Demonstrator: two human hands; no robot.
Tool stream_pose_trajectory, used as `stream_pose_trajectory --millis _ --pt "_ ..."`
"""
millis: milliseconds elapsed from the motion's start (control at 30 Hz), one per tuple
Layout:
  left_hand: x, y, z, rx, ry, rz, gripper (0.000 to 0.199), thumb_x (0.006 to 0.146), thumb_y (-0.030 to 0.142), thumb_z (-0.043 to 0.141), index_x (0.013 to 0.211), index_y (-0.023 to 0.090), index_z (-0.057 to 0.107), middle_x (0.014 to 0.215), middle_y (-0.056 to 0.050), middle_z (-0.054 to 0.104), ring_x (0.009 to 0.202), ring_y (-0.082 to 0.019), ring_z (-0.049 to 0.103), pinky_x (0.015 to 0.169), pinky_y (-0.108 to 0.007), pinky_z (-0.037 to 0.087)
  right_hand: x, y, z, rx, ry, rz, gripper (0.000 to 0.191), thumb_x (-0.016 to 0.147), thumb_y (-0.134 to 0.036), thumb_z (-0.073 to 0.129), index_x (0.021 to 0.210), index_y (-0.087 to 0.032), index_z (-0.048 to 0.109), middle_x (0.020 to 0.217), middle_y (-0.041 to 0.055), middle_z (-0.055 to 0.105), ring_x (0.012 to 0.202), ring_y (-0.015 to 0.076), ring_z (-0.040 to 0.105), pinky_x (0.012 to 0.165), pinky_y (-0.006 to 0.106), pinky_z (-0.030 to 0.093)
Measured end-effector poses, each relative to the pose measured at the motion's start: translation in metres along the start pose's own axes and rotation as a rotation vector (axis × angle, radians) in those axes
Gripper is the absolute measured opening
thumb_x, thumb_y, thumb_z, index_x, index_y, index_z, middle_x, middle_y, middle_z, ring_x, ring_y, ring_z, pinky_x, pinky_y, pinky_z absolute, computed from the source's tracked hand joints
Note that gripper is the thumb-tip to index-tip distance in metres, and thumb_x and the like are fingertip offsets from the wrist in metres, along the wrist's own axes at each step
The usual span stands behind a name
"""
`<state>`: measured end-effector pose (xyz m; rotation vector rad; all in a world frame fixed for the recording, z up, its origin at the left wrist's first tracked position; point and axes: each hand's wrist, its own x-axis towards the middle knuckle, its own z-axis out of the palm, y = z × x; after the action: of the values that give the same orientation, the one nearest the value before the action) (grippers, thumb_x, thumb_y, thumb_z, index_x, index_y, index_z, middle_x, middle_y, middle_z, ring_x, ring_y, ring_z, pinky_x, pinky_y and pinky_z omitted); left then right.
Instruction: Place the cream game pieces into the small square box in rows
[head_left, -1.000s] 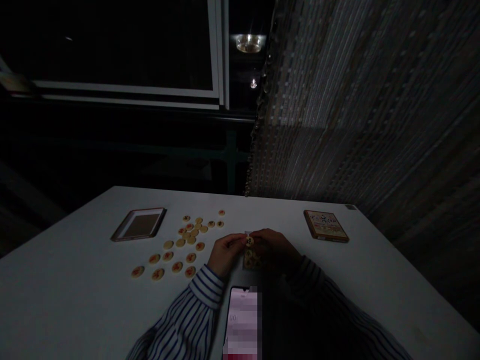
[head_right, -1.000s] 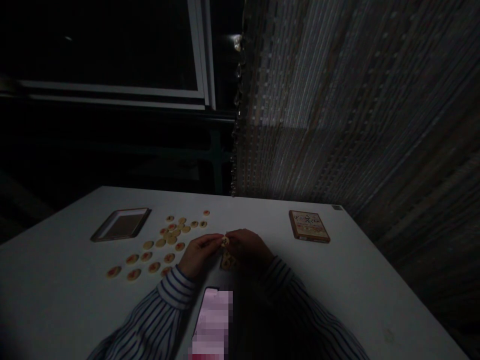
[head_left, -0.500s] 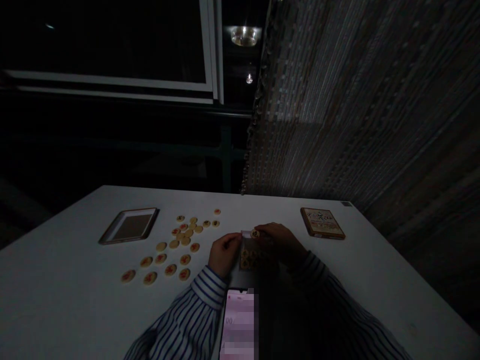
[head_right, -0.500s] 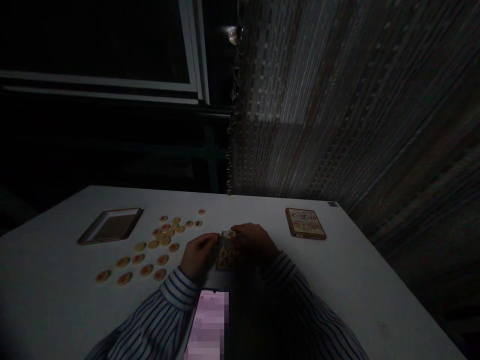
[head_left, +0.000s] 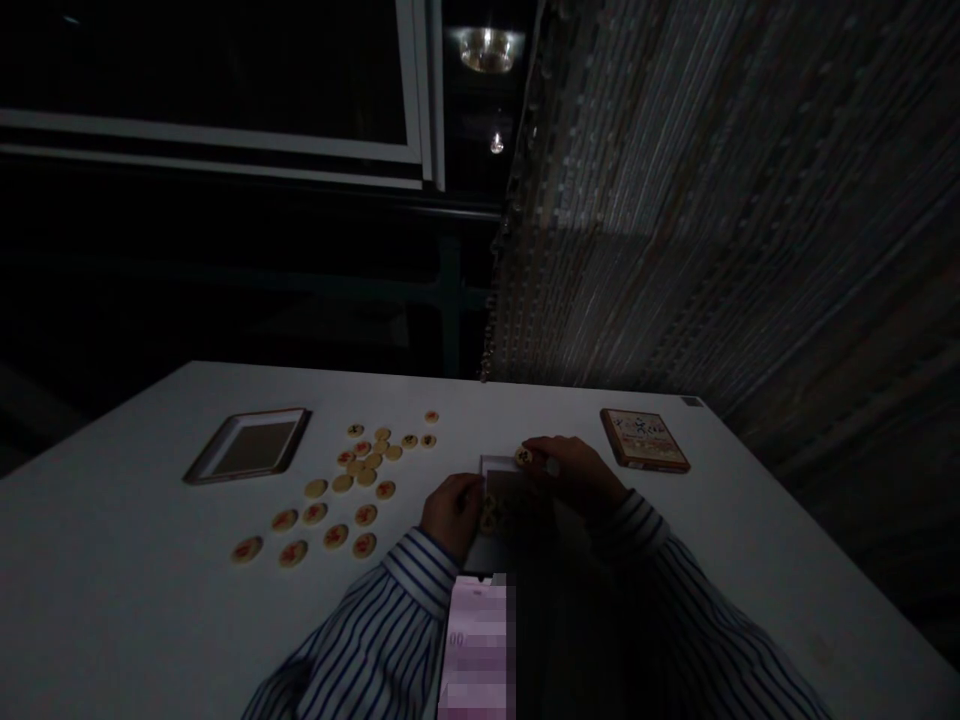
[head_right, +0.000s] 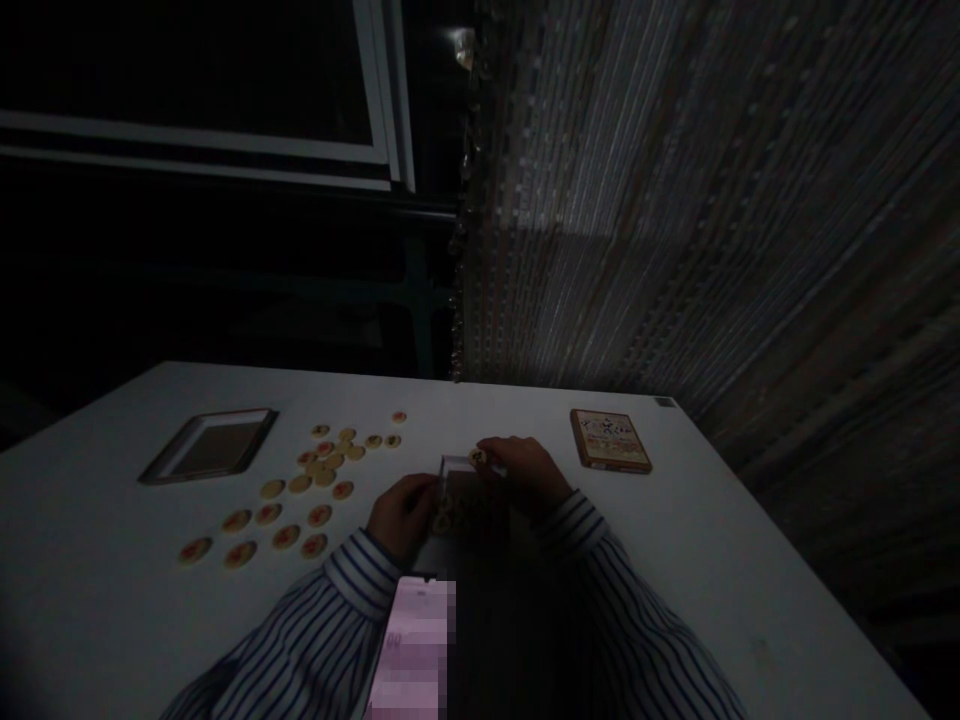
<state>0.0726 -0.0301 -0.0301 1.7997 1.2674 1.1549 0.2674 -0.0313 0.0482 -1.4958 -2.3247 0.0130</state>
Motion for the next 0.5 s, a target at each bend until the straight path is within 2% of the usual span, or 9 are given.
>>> stream_pose_trajectory --millis 133,500 --pt "-0.001 0.002 -0.001 0.044 -0.012 0.024 0.022 0.073 0.024 0.044 0.086 0.019 0.062 0.086 -0.006 0.062 0.081 -0.017 0.055 0.075 -0.029 0.042 0.003 0.003 0.002 -0.048 -0.061 -0.023 0.03 0.077 -0.035 0.042 0.1 -0.02 0.055 0.094 0.004 0.062 0.082 0.016 0.056 0.072 0.027 0.038" --pt "-0.002 -0.003 -0.002 0.186 -0.036 0.072 0.023 0.074 0.02 0.043 0.089 0.017 0.059 0.088 -0.006 0.061 0.083 -0.015 0.056 0.076 -0.029 0.044 0.004 0.018 0.011 -0.145 -0.211 -0.066 0.032 0.073 -0.034 0.047 0.102 -0.02 0.053 0.086 0.0042 0.063 0.077 0.0174 0.056 0.067 0.027 0.036"
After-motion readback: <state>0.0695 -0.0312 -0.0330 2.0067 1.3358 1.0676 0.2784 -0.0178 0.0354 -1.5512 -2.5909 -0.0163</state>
